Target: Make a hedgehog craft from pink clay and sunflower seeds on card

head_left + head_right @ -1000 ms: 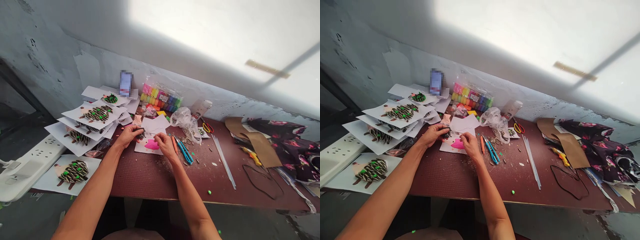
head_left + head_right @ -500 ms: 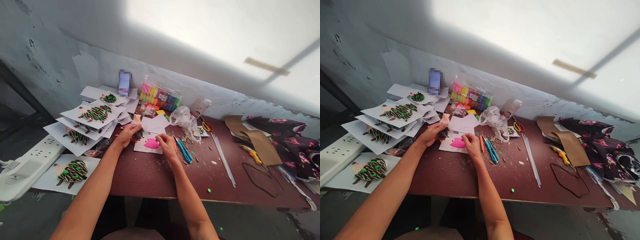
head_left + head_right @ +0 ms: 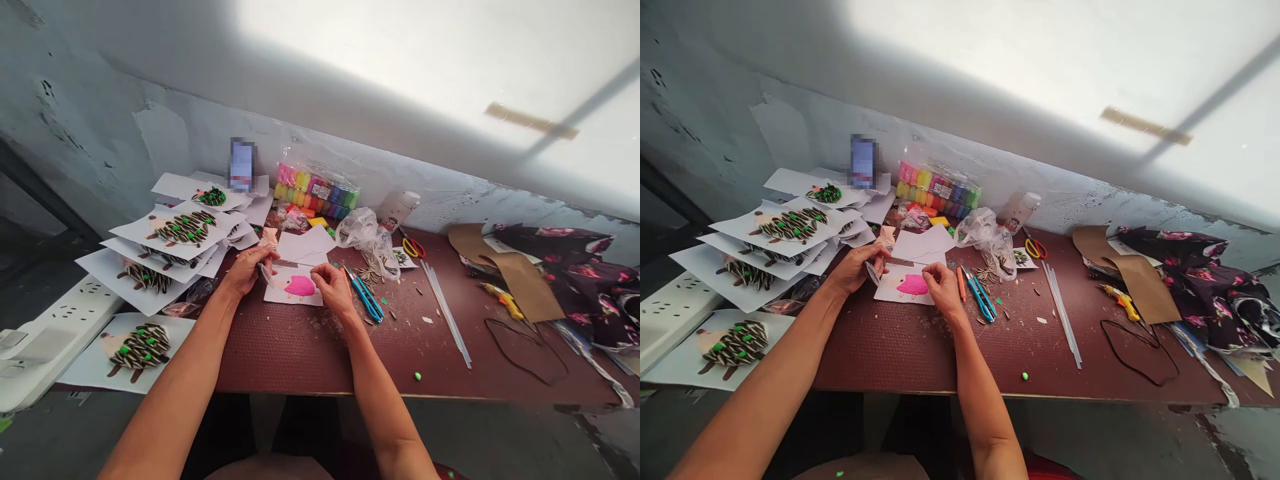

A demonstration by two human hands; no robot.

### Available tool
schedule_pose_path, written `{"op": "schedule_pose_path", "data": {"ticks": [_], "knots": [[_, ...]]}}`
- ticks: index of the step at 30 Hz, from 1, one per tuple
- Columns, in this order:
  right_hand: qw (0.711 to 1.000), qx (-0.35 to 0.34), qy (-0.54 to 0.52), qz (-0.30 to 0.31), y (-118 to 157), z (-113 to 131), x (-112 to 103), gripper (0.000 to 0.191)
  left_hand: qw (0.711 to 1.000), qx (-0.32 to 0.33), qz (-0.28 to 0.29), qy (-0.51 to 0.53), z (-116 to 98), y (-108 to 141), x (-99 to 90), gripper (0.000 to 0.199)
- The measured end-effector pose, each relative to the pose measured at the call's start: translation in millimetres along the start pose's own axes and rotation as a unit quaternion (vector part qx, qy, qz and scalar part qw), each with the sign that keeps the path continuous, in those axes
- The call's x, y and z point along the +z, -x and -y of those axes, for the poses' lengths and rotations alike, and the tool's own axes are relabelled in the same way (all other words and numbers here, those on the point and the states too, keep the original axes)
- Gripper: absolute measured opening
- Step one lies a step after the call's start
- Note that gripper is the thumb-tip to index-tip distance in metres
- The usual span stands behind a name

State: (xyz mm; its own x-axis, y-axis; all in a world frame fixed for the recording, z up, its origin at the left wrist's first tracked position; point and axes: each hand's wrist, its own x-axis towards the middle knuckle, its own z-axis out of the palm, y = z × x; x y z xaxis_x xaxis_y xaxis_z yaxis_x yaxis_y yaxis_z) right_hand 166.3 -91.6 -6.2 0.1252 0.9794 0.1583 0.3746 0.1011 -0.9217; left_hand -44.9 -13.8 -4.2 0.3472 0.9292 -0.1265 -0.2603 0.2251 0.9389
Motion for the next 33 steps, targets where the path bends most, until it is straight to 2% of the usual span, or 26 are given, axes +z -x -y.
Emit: {"op": "schedule_pose_path", "data": {"ticks": [3, 7, 12, 16, 22, 25, 28, 33], "knots": [[1.0, 0.021, -0.006, 0.015, 0, 1, -1, 0.028, 1.0, -0.008, -0.011, 0.003, -2, 1, 0.3, 0.039], [0.998, 0.021, 0.052, -0.001, 1, 2, 0, 0.039, 1.0, -0.009, -0.02, 0.012, -2, 1, 1.4, 0.038], [1.0, 0.007, 0.027, -0.015, 1, 2, 0, 0.023, 0.999, -0.012, -0.028, 0.015, 0, -1, 0.3, 0.039], [1.0, 0.008, -0.023, -0.004, 0, 1, -2, 0.02, 0.999, -0.015, -0.029, 0.007, 1, -1, -1.7, 0.039], [0.999, 0.025, 0.033, -0.008, 0, -4, -3, 0.02, 1.0, -0.007, -0.019, -0.008, 3, -2, -0.9, 0.034], [0.997, 0.003, 0.066, -0.041, 1, -9, -3, 0.022, 0.998, 0.012, -0.023, -0.05, 6, -5, -0.3, 0.03], [0.992, -0.014, 0.111, -0.065, 4, -12, -4, 0.025, 0.987, 0.059, -0.042, -0.141, 9, -7, -0.4, 0.024], [0.986, -0.019, 0.155, -0.054, 11, -15, -9, 0.012, 0.96, 0.097, -0.035, -0.259, 13, -9, -1.8, 0.016]]}}
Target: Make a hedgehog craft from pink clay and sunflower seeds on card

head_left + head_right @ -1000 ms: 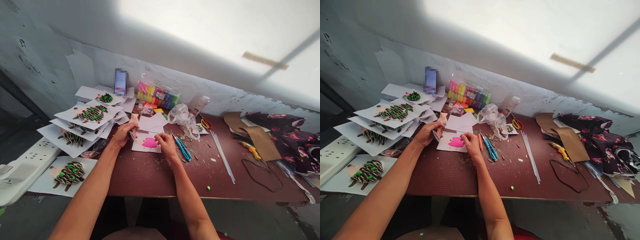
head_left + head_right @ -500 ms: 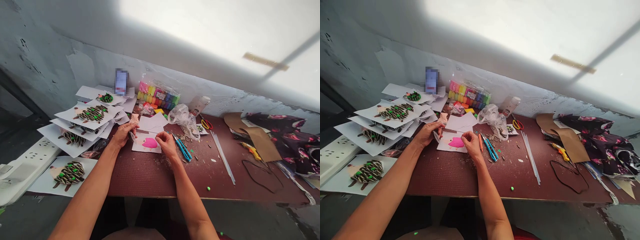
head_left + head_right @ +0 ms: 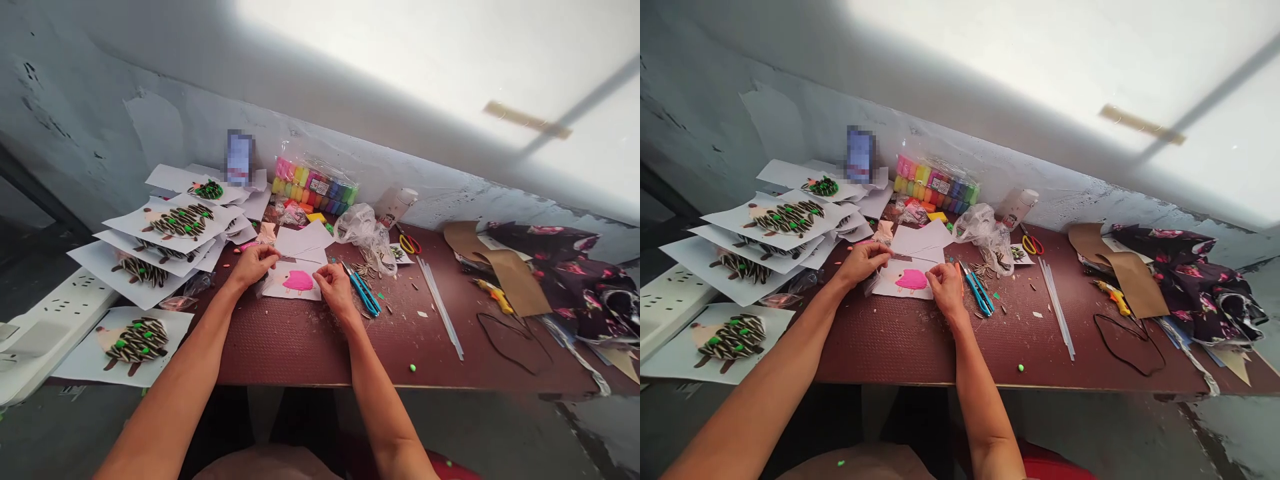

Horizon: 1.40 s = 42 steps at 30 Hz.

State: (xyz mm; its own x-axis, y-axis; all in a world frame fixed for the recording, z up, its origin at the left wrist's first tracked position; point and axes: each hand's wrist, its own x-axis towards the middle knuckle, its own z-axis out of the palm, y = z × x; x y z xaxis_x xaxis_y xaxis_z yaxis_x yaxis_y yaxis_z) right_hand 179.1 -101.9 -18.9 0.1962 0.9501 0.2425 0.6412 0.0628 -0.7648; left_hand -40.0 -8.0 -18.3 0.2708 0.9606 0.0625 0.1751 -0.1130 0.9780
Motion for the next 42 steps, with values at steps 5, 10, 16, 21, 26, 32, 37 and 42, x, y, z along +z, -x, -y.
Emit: {"op": "schedule_pose_path", "data": {"ticks": [5, 10, 16, 21, 26, 32, 37, 42], "knots": [[1.0, -0.004, 0.011, 0.017, 4, -3, -3, 0.008, 0.996, 0.019, -0.023, -0.08, 4, 1, 1.3, 0.011], [0.999, -0.024, 0.025, -0.006, 5, -6, -1, 0.019, 0.97, 0.011, -0.007, -0.242, -2, 7, 2.5, 0.025], [0.999, -0.014, 0.021, -0.02, 4, -5, -2, 0.021, 0.924, -0.022, 0.026, -0.381, -11, 11, 2.3, 0.04], [1.0, 0.01, -0.007, -0.007, 4, -7, -2, 0.012, 0.902, -0.018, 0.039, -0.43, -13, 12, 1.2, 0.044], [1.0, 0.02, -0.022, -0.001, 4, -11, 0, 0.009, 0.888, -0.002, 0.047, -0.458, -13, 14, 3.6, 0.043], [0.999, 0.026, -0.016, 0.01, 3, -8, 0, 0.01, 0.872, 0.011, 0.033, -0.489, -10, 7, 5.3, 0.038], [1.0, 0.023, -0.005, 0.004, 3, -2, -4, 0.014, 0.871, -0.002, 0.047, -0.489, -14, 2, 4.5, 0.03], [1.0, 0.012, -0.014, 0.011, 3, -2, -4, 0.011, 0.874, -0.006, 0.029, -0.485, -22, -5, 2.6, 0.03]]}}
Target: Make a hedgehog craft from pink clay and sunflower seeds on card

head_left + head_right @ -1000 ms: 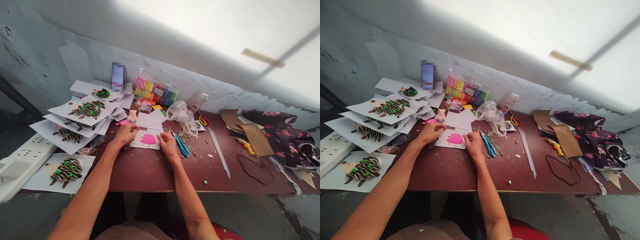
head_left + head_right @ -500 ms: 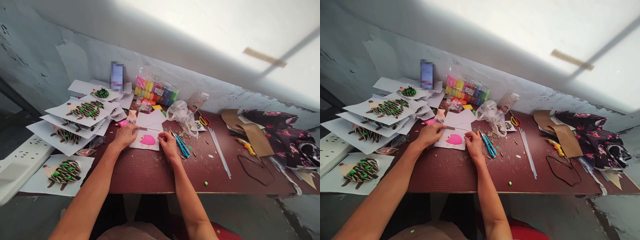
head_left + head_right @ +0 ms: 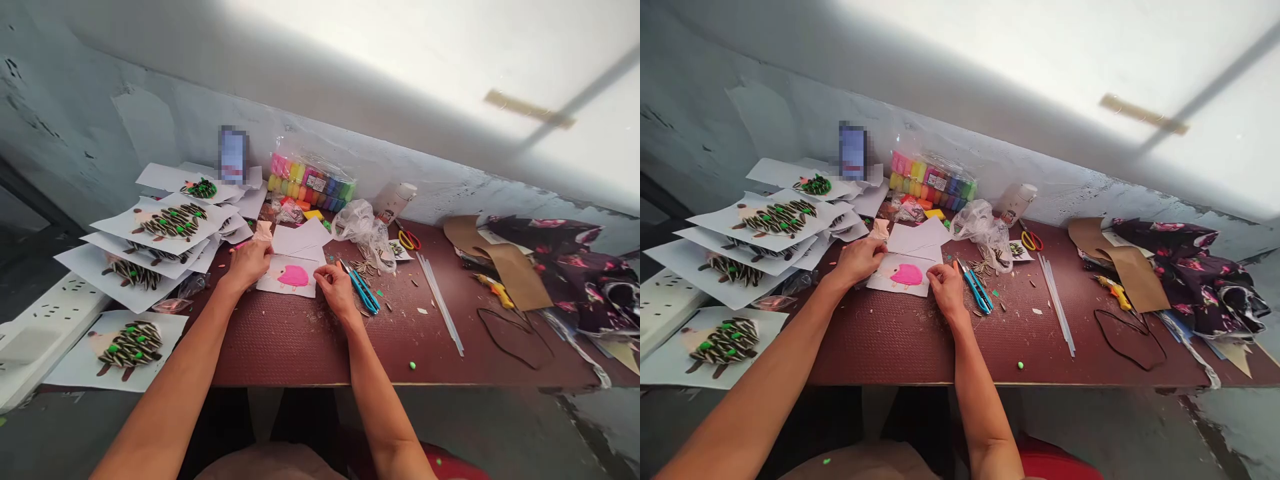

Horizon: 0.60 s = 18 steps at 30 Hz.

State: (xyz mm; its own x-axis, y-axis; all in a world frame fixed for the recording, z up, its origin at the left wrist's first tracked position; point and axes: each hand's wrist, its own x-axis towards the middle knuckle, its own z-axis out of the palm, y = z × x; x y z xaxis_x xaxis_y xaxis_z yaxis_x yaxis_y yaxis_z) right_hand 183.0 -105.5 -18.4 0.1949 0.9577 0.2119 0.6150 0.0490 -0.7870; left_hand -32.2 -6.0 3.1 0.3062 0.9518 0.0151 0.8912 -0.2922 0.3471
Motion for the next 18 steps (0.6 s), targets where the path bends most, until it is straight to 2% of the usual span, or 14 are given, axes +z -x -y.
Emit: {"op": "schedule_pose_path", "data": {"ticks": [4, 9, 11, 14, 18], "knots": [[1.0, 0.014, 0.0, -0.001, 1, -1, 1, 0.011, 1.0, -0.01, -0.006, 0.002, -2, -4, -0.5, 0.031], [1.0, 0.018, 0.012, 0.005, 2, 1, 1, 0.012, 0.997, 0.011, -0.068, 0.042, 1, 2, 5.3, 0.036], [1.0, 0.011, 0.02, 0.012, 3, 2, 1, 0.014, 0.995, 0.018, -0.075, 0.061, 4, 5, 6.2, 0.037], [0.999, -0.003, 0.037, 0.028, 3, 2, 1, 0.016, 0.996, 0.016, -0.05, 0.072, 10, 8, 5.9, 0.036], [0.997, -0.023, 0.066, 0.034, 3, 3, -1, 0.017, 0.997, 0.008, 0.01, 0.07, 16, 9, 6.2, 0.038]]}}
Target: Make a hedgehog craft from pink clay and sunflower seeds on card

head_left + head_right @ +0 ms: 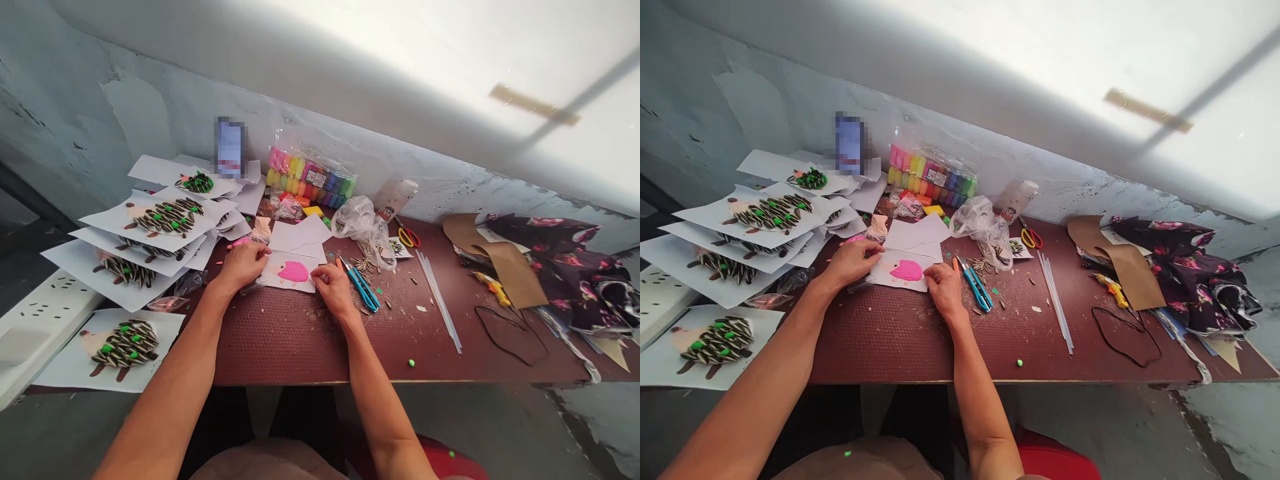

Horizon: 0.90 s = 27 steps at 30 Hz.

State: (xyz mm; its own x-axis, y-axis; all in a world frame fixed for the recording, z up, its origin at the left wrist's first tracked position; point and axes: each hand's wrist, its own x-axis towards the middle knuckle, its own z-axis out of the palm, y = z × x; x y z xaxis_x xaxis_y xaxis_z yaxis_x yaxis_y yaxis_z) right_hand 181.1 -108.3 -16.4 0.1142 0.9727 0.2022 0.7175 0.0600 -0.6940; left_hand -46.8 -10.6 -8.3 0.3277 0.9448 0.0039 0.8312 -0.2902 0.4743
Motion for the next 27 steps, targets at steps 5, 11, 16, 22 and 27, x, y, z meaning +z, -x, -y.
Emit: {"op": "schedule_pose_path", "data": {"ticks": [5, 11, 16, 22, 27], "knots": [[1.0, 0.005, 0.023, 0.016, 0, 0, -1, 0.015, 1.0, 0.002, 0.025, -0.016, 1, 0, 2.4, 0.038], [0.999, 0.013, 0.028, 0.034, 0, -4, 3, 0.013, 0.999, 0.001, 0.03, -0.017, 1, -1, 2.1, 0.042], [0.998, 0.012, 0.053, 0.045, 0, -4, 4, 0.012, 0.999, -0.001, 0.03, -0.016, 1, -1, 2.5, 0.041], [0.994, -0.017, 0.094, 0.044, 4, -1, 4, 0.016, 1.0, 0.003, 0.027, -0.013, 3, -1, 4.0, 0.04], [0.993, -0.03, 0.105, 0.048, 10, -1, 4, 0.019, 1.0, 0.001, 0.024, -0.009, 4, -1, 5.3, 0.04]]}}
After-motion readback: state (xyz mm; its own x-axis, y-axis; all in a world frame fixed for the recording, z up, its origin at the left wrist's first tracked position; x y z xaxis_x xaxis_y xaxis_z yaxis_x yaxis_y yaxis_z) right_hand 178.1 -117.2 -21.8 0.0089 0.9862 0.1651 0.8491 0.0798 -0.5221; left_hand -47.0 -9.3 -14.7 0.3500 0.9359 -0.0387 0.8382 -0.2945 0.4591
